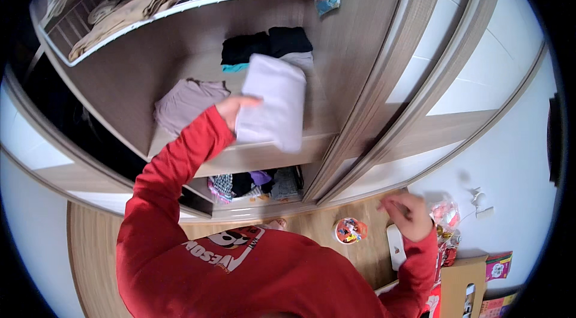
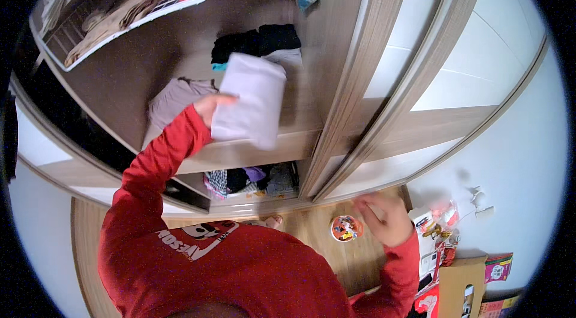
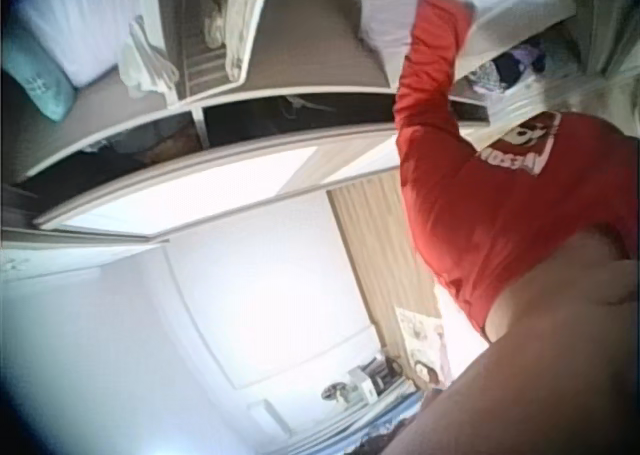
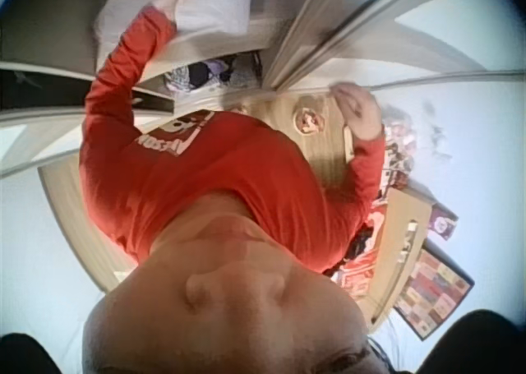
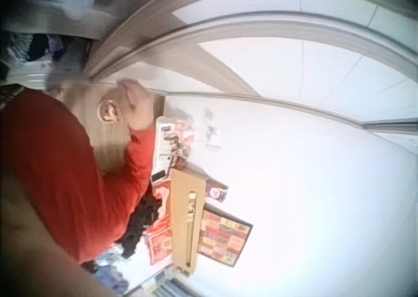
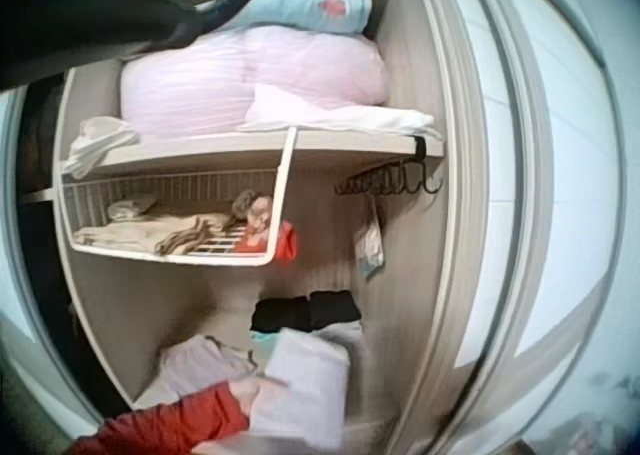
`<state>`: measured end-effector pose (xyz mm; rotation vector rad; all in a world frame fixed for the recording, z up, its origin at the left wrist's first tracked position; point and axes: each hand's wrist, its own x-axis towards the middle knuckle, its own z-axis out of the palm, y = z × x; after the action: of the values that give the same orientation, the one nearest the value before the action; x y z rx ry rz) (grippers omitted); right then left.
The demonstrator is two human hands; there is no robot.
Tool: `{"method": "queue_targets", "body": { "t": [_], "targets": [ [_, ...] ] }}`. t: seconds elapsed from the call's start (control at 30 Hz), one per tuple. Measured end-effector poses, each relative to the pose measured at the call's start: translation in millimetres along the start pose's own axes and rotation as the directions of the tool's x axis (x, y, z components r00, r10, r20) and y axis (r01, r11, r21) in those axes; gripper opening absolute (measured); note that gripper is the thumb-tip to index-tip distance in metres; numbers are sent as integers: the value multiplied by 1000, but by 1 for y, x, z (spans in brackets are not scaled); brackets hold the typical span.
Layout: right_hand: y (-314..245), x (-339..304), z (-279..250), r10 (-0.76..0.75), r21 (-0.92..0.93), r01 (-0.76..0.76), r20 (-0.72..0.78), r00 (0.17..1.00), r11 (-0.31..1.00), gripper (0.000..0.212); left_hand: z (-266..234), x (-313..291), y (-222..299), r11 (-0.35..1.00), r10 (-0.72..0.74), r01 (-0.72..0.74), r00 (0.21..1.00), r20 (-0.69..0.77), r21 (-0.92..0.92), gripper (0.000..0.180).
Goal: The person folds various garments, including a light-colored top, black pants, and a white top, by hand on a wooden shelf. They then pick up a striped garment from a nearby bed and fold it before placing it on the shelf with the others.
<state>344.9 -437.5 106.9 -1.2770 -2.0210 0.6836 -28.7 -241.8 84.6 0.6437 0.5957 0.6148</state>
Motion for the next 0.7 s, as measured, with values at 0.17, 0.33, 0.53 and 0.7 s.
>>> {"method": "queue_targets", "body": {
  "t": [0.17,0.33,0.53,0.7],
  "targets": [
    [46,-83,15,436,167,-407,-219,873,898,9,-87,114,102,913,397,-396,918,-8,-92,45],
    [64,-136,64,612,512,-431,-259,747,743,13,-131,217,162,853,491,-486,871,-24,-189,37],
    [61,-142,99,680,726,-342,-231,696,597,22,-158,291,197,842,490,-490,870,-61,-227,35],
    [71,-129,125,748,561,-536,-257,611,631,29,-184,321,190,932,361,-317,867,-344,176,38]
  ]
}}
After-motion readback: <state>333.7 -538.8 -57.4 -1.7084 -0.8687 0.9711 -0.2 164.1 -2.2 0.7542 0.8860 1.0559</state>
